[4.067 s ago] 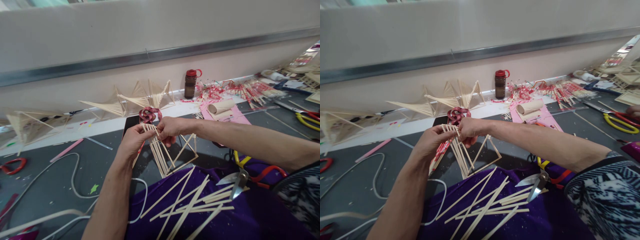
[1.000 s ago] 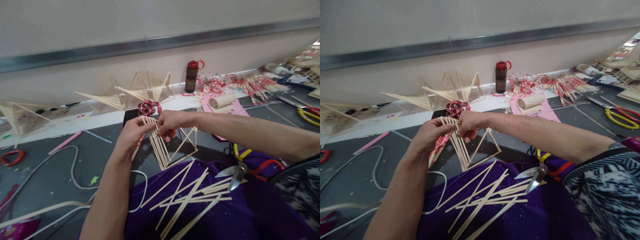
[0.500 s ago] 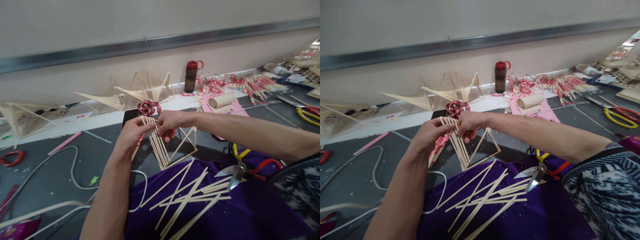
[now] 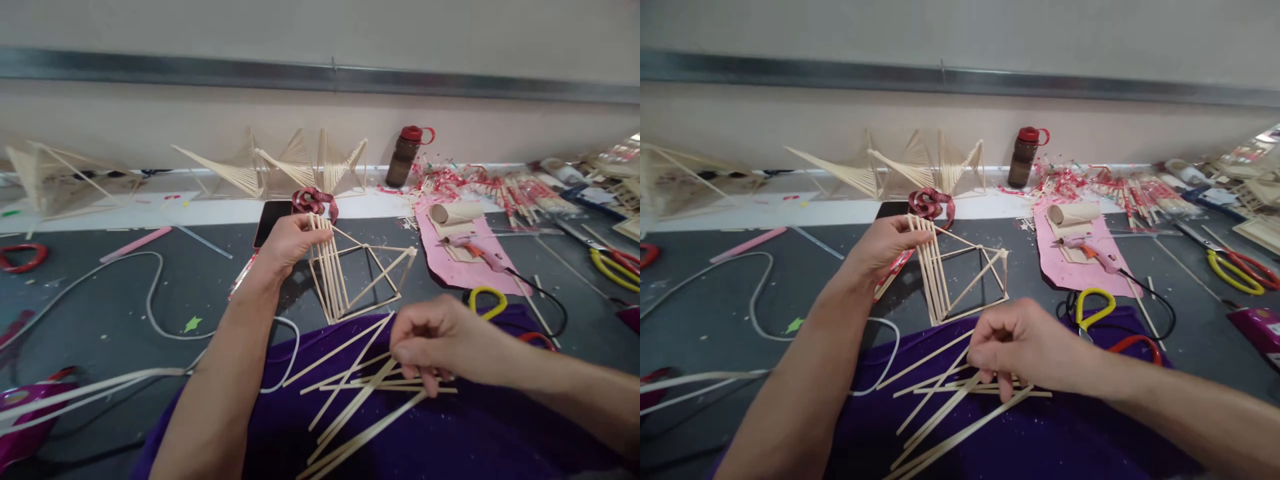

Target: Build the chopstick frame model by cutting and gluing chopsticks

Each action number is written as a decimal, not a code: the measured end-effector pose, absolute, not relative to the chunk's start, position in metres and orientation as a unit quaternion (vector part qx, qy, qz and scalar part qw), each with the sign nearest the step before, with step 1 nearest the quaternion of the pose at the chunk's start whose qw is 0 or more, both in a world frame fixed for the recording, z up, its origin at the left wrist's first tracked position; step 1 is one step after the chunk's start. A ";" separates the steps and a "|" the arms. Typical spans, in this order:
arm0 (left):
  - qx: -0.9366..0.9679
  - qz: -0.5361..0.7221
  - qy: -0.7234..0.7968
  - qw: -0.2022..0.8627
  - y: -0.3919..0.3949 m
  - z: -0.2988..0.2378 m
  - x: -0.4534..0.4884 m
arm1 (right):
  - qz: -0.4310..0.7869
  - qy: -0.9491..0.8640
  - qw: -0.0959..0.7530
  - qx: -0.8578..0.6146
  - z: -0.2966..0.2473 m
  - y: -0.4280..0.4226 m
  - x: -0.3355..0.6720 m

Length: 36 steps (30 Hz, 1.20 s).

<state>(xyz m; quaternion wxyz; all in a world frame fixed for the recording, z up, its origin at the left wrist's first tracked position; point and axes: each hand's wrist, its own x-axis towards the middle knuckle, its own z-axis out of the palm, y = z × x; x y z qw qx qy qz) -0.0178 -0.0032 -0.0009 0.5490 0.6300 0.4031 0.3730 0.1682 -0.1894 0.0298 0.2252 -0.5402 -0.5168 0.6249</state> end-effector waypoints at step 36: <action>0.649 0.406 0.365 0.530 0.004 -0.013 -0.015 | 0.631 -0.428 0.348 -0.546 -0.052 -0.139 0.131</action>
